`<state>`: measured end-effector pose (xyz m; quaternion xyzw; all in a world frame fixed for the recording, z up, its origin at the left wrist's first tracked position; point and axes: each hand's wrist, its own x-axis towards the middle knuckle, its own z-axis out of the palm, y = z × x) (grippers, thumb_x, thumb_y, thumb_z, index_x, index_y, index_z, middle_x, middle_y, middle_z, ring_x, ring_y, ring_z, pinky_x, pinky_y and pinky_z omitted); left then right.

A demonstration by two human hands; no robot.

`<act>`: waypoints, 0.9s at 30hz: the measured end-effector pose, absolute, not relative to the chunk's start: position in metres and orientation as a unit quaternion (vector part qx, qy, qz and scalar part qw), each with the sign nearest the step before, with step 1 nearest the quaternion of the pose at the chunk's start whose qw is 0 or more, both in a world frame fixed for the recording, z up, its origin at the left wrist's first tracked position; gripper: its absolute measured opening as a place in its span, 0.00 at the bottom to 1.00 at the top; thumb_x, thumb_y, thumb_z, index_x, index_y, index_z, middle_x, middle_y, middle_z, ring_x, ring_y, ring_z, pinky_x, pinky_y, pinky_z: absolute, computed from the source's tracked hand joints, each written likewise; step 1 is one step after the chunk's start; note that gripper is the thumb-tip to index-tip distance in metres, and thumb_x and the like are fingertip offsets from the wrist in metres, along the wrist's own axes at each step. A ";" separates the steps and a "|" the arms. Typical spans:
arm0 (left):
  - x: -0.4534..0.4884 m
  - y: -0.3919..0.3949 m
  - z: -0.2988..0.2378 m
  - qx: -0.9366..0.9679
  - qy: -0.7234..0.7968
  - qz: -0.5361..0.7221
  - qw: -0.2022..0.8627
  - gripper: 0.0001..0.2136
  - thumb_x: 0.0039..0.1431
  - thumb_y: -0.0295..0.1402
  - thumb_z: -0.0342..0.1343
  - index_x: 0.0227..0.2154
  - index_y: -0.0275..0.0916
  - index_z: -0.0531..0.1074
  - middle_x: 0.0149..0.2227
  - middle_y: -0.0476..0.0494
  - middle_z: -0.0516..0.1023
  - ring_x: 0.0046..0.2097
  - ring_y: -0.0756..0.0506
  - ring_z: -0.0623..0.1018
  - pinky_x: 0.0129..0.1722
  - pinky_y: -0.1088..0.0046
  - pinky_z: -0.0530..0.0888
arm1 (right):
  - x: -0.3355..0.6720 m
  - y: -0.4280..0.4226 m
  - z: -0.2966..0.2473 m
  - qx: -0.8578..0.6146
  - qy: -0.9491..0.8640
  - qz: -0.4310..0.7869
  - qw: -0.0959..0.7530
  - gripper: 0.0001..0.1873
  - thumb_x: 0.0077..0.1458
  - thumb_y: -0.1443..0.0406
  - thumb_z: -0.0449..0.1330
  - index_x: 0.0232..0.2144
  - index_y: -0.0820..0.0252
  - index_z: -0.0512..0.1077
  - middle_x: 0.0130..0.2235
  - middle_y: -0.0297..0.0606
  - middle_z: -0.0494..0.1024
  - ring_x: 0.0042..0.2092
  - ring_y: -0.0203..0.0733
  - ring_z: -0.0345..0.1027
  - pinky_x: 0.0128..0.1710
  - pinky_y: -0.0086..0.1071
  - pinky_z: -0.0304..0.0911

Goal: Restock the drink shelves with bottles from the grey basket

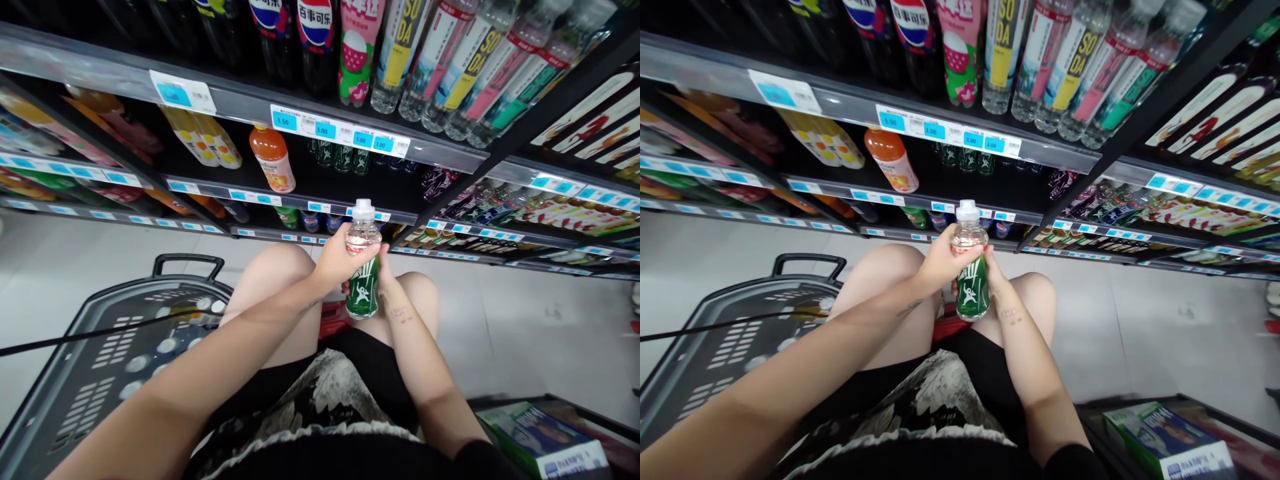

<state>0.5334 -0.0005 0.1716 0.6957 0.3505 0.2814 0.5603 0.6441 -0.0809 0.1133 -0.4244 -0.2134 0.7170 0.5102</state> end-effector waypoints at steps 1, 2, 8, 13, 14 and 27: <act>0.534 0.001 0.172 0.694 0.362 0.283 0.555 0.21 0.51 0.45 0.65 0.43 0.39 0.71 0.40 0.42 0.81 0.41 0.41 0.80 0.42 0.66 0.74 | 0.641 -0.077 0.112 -0.423 -0.208 0.719 0.511 0.56 0.31 0.20 0.42 0.33 0.62 0.73 0.27 0.46 0.74 0.39 0.55 0.73 0.34 0.44 0.72; 0.535 0.002 0.172 0.694 0.367 0.286 0.550 0.20 0.51 0.45 0.65 0.43 0.39 0.71 0.40 0.42 0.81 0.41 0.42 0.80 0.42 0.66 0.74 | 0.639 -0.074 0.110 -0.420 -0.207 0.723 0.508 0.58 0.31 0.19 0.41 0.35 0.63 0.73 0.26 0.46 0.74 0.38 0.55 0.73 0.33 0.44 0.72; 0.534 0.005 0.176 0.719 0.347 0.296 0.525 0.21 0.49 0.43 0.66 0.42 0.38 0.71 0.38 0.43 0.81 0.40 0.42 0.80 0.40 0.68 0.74 | 0.643 -0.070 0.099 -0.438 -0.232 0.699 0.515 0.63 0.28 0.19 0.42 0.43 0.65 0.73 0.24 0.43 0.73 0.36 0.56 0.73 0.29 0.44 0.71; 0.536 0.004 0.173 0.726 0.309 0.297 0.537 0.22 0.49 0.42 0.65 0.45 0.37 0.71 0.39 0.42 0.81 0.40 0.43 0.81 0.41 0.68 0.74 | 0.646 -0.076 0.101 -0.438 -0.216 0.698 0.523 0.58 0.27 0.20 0.45 0.35 0.64 0.74 0.24 0.45 0.73 0.38 0.56 0.74 0.31 0.45 0.72; 0.537 0.005 0.172 0.727 0.302 0.298 0.539 0.22 0.50 0.42 0.65 0.45 0.37 0.71 0.39 0.42 0.81 0.40 0.43 0.81 0.41 0.68 0.74 | 0.646 -0.077 0.102 -0.437 -0.212 0.701 0.523 0.57 0.27 0.20 0.45 0.33 0.63 0.73 0.24 0.45 0.73 0.38 0.56 0.74 0.31 0.44 0.72; 0.535 0.011 0.166 0.731 0.297 0.300 0.536 0.21 0.51 0.43 0.65 0.44 0.36 0.70 0.38 0.42 0.81 0.39 0.43 0.80 0.39 0.70 0.73 | 0.645 -0.075 0.102 -0.449 -0.203 0.689 0.531 0.54 0.30 0.20 0.45 0.29 0.62 0.75 0.20 0.40 0.70 0.30 0.50 0.72 0.26 0.39 0.69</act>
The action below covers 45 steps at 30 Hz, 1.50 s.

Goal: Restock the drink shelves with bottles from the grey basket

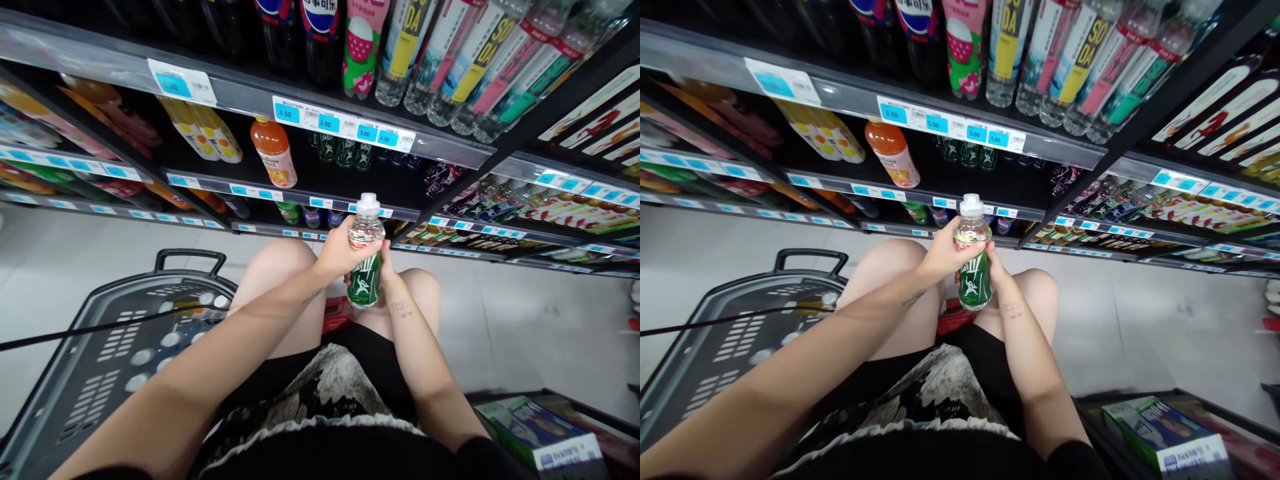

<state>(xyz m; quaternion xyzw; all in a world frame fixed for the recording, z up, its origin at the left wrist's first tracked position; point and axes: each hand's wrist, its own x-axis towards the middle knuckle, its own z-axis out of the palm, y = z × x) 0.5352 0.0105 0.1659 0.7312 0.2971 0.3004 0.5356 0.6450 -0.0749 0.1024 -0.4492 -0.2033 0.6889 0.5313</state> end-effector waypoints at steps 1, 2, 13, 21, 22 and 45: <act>0.535 0.010 0.166 0.731 0.298 0.299 0.536 0.21 0.51 0.42 0.65 0.44 0.36 0.70 0.39 0.42 0.81 0.40 0.43 0.80 0.39 0.70 0.73 | 0.645 -0.075 0.102 -0.450 -0.205 0.688 0.531 0.54 0.30 0.20 0.45 0.29 0.62 0.75 0.20 0.40 0.71 0.30 0.50 0.72 0.26 0.39 0.69; 0.535 0.010 0.167 0.731 0.300 0.295 0.537 0.21 0.51 0.42 0.65 0.44 0.37 0.70 0.39 0.42 0.81 0.40 0.43 0.80 0.40 0.70 0.73 | 0.645 -0.076 0.102 -0.450 -0.208 0.688 0.531 0.54 0.30 0.20 0.46 0.29 0.62 0.75 0.20 0.40 0.72 0.29 0.49 0.72 0.26 0.39 0.70; 0.534 0.009 0.167 0.734 0.305 0.282 0.537 0.23 0.49 0.43 0.65 0.46 0.39 0.70 0.40 0.44 0.81 0.41 0.42 0.81 0.40 0.69 0.74 | 0.649 -0.077 0.098 -0.425 -0.238 0.699 0.524 0.56 0.32 0.20 0.41 0.31 0.63 0.75 0.21 0.44 0.73 0.28 0.50 0.71 0.26 0.41 0.68; 0.534 0.010 0.167 0.728 0.296 0.289 0.546 0.21 0.50 0.42 0.65 0.44 0.37 0.70 0.39 0.42 0.81 0.40 0.42 0.81 0.40 0.68 0.74 | 0.650 -0.077 0.098 -0.424 -0.216 0.710 0.518 0.57 0.36 0.21 0.41 0.35 0.65 0.75 0.20 0.42 0.71 0.30 0.52 0.72 0.27 0.41 0.69; 0.534 0.010 0.167 0.728 0.296 0.289 0.547 0.22 0.50 0.43 0.65 0.44 0.37 0.70 0.39 0.42 0.81 0.40 0.42 0.81 0.40 0.68 0.74 | 0.650 -0.077 0.098 -0.425 -0.214 0.711 0.518 0.57 0.37 0.21 0.40 0.35 0.65 0.75 0.21 0.43 0.71 0.31 0.52 0.72 0.27 0.41 0.69; 0.529 0.011 0.169 0.728 0.319 0.279 0.539 0.21 0.50 0.45 0.64 0.43 0.38 0.69 0.38 0.44 0.80 0.39 0.43 0.80 0.39 0.69 0.74 | 0.651 -0.076 0.104 -0.422 -0.229 0.729 0.488 0.55 0.41 0.22 0.36 0.32 0.64 0.74 0.21 0.43 0.73 0.26 0.48 0.71 0.26 0.39 0.70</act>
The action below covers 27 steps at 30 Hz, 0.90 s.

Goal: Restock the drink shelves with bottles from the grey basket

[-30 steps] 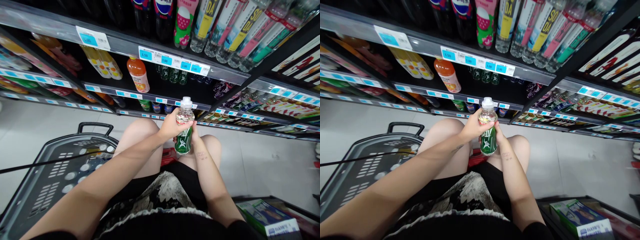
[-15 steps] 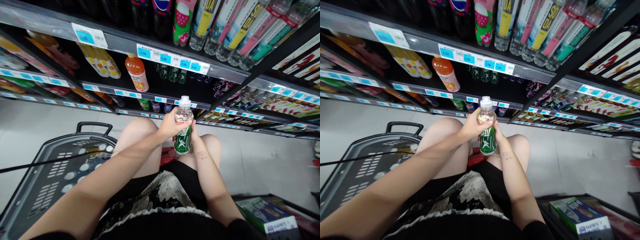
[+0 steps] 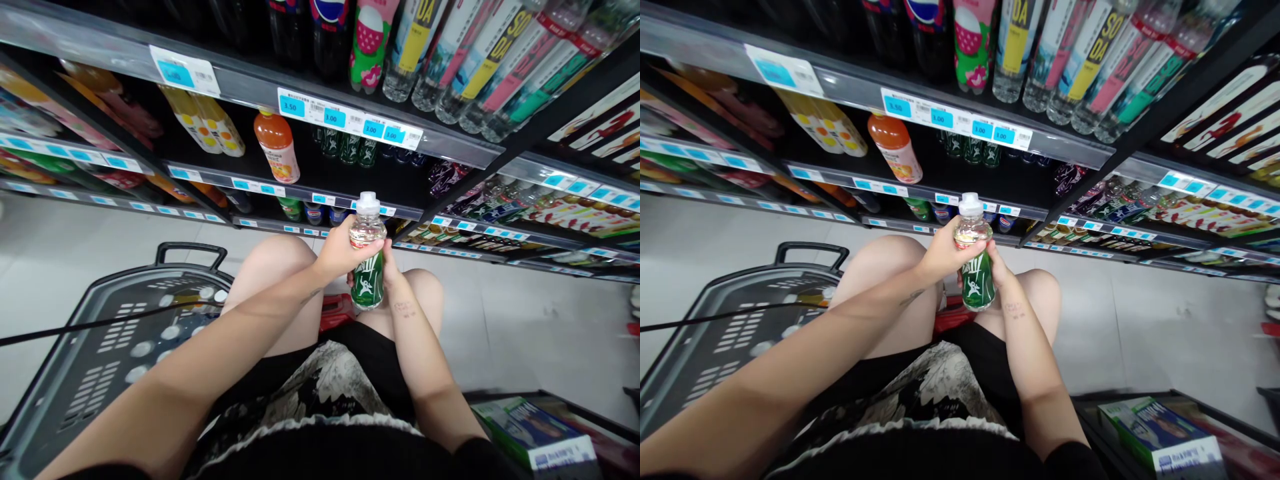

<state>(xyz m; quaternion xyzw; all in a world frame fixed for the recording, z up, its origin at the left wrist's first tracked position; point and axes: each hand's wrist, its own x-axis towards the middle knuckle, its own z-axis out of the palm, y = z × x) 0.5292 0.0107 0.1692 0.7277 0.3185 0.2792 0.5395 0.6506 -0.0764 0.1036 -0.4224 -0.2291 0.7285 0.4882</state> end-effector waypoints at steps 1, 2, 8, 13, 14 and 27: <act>0.529 0.010 0.169 0.727 0.320 0.279 0.539 0.21 0.50 0.45 0.64 0.43 0.38 0.69 0.38 0.43 0.80 0.40 0.42 0.80 0.39 0.69 0.74 | 0.651 -0.076 0.104 -0.421 -0.236 0.728 0.487 0.55 0.42 0.22 0.35 0.31 0.64 0.74 0.22 0.43 0.74 0.26 0.48 0.71 0.26 0.39 0.70; 0.529 0.010 0.169 0.727 0.321 0.278 0.539 0.22 0.49 0.45 0.64 0.43 0.38 0.69 0.39 0.43 0.80 0.40 0.42 0.80 0.39 0.68 0.74 | 0.651 -0.076 0.104 -0.421 -0.243 0.726 0.487 0.55 0.42 0.22 0.35 0.31 0.64 0.74 0.22 0.44 0.74 0.26 0.47 0.71 0.27 0.39 0.70; 0.528 0.010 0.168 0.729 0.323 0.276 0.537 0.22 0.50 0.46 0.64 0.42 0.38 0.69 0.39 0.42 0.81 0.41 0.42 0.80 0.40 0.67 0.74 | 0.651 -0.075 0.103 -0.411 -0.265 0.723 0.488 0.55 0.38 0.21 0.40 0.30 0.64 0.75 0.24 0.45 0.76 0.27 0.47 0.71 0.26 0.38 0.70; 0.528 0.011 0.167 0.725 0.320 0.276 0.543 0.21 0.50 0.45 0.64 0.43 0.38 0.69 0.39 0.42 0.81 0.41 0.42 0.81 0.40 0.68 0.74 | 0.650 -0.076 0.104 -0.433 -0.245 0.717 0.489 0.55 0.42 0.22 0.35 0.32 0.63 0.74 0.23 0.44 0.75 0.26 0.47 0.71 0.26 0.38 0.69; 0.529 0.011 0.167 0.726 0.320 0.277 0.543 0.21 0.50 0.45 0.64 0.43 0.38 0.69 0.39 0.43 0.81 0.41 0.42 0.81 0.40 0.68 0.74 | 0.651 -0.076 0.105 -0.436 -0.245 0.716 0.488 0.55 0.42 0.22 0.35 0.31 0.63 0.74 0.22 0.44 0.75 0.26 0.47 0.71 0.26 0.38 0.69; 0.531 0.010 0.165 0.724 0.319 0.271 0.548 0.22 0.50 0.45 0.64 0.44 0.38 0.70 0.41 0.42 0.81 0.42 0.41 0.80 0.41 0.66 0.74 | 0.654 -0.078 0.099 -0.424 -0.232 0.724 0.491 0.55 0.45 0.24 0.33 0.32 0.64 0.74 0.23 0.45 0.74 0.27 0.48 0.71 0.27 0.39 0.69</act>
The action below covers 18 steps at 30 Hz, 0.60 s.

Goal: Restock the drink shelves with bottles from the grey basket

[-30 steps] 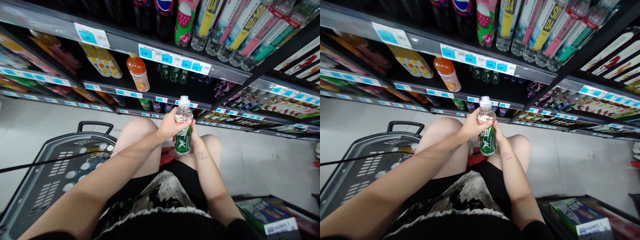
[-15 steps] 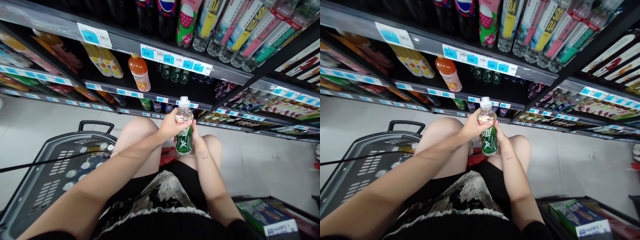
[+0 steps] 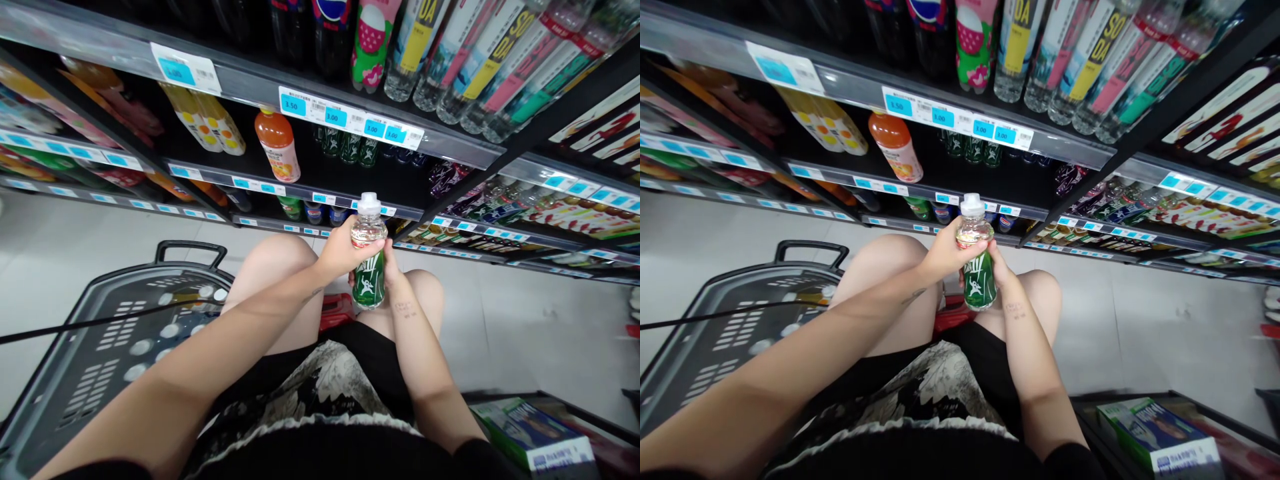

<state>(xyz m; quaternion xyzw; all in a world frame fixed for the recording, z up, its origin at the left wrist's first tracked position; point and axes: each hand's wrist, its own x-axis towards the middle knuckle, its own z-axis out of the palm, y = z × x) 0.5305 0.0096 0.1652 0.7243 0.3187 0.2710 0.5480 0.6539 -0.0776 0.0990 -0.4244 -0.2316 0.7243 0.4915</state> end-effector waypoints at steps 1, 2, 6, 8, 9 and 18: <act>0.531 0.010 0.166 0.725 0.319 0.270 0.548 0.22 0.50 0.45 0.64 0.44 0.38 0.70 0.41 0.42 0.81 0.42 0.41 0.80 0.41 0.66 0.74 | 0.654 -0.078 0.099 -0.429 -0.235 0.722 0.490 0.55 0.45 0.24 0.33 0.31 0.64 0.74 0.23 0.45 0.74 0.27 0.48 0.71 0.27 0.39 0.69; 0.531 0.010 0.167 0.725 0.319 0.270 0.547 0.22 0.51 0.45 0.64 0.44 0.38 0.70 0.40 0.42 0.81 0.41 0.41 0.80 0.41 0.66 0.74 | 0.654 -0.078 0.100 -0.432 -0.239 0.720 0.488 0.55 0.44 0.23 0.34 0.31 0.64 0.74 0.23 0.45 0.74 0.27 0.48 0.71 0.27 0.39 0.69; 0.530 0.010 0.167 0.725 0.320 0.268 0.548 0.22 0.50 0.46 0.64 0.43 0.38 0.69 0.40 0.42 0.81 0.41 0.41 0.80 0.40 0.66 0.74 | 0.654 -0.078 0.101 -0.434 -0.254 0.715 0.485 0.55 0.41 0.22 0.37 0.32 0.64 0.74 0.23 0.45 0.75 0.26 0.47 0.71 0.26 0.38 0.70; 0.530 0.011 0.166 0.723 0.319 0.270 0.550 0.21 0.50 0.45 0.64 0.44 0.38 0.70 0.40 0.42 0.81 0.41 0.41 0.80 0.41 0.66 0.74 | 0.653 -0.078 0.102 -0.431 -0.255 0.715 0.488 0.55 0.41 0.22 0.37 0.32 0.64 0.74 0.23 0.45 0.75 0.26 0.47 0.71 0.26 0.38 0.70; 0.530 0.011 0.166 0.723 0.318 0.271 0.551 0.21 0.50 0.44 0.64 0.44 0.38 0.70 0.40 0.42 0.81 0.42 0.41 0.81 0.42 0.66 0.74 | 0.653 -0.077 0.102 -0.430 -0.254 0.715 0.489 0.55 0.41 0.22 0.37 0.32 0.64 0.74 0.24 0.45 0.75 0.26 0.47 0.71 0.26 0.38 0.70; 0.529 0.010 0.164 0.725 0.316 0.275 0.546 0.20 0.50 0.42 0.64 0.45 0.39 0.70 0.40 0.43 0.81 0.41 0.42 0.81 0.40 0.67 0.75 | 0.653 -0.078 0.100 -0.431 -0.241 0.725 0.481 0.53 0.41 0.22 0.36 0.29 0.62 0.73 0.23 0.45 0.75 0.27 0.47 0.71 0.26 0.38 0.69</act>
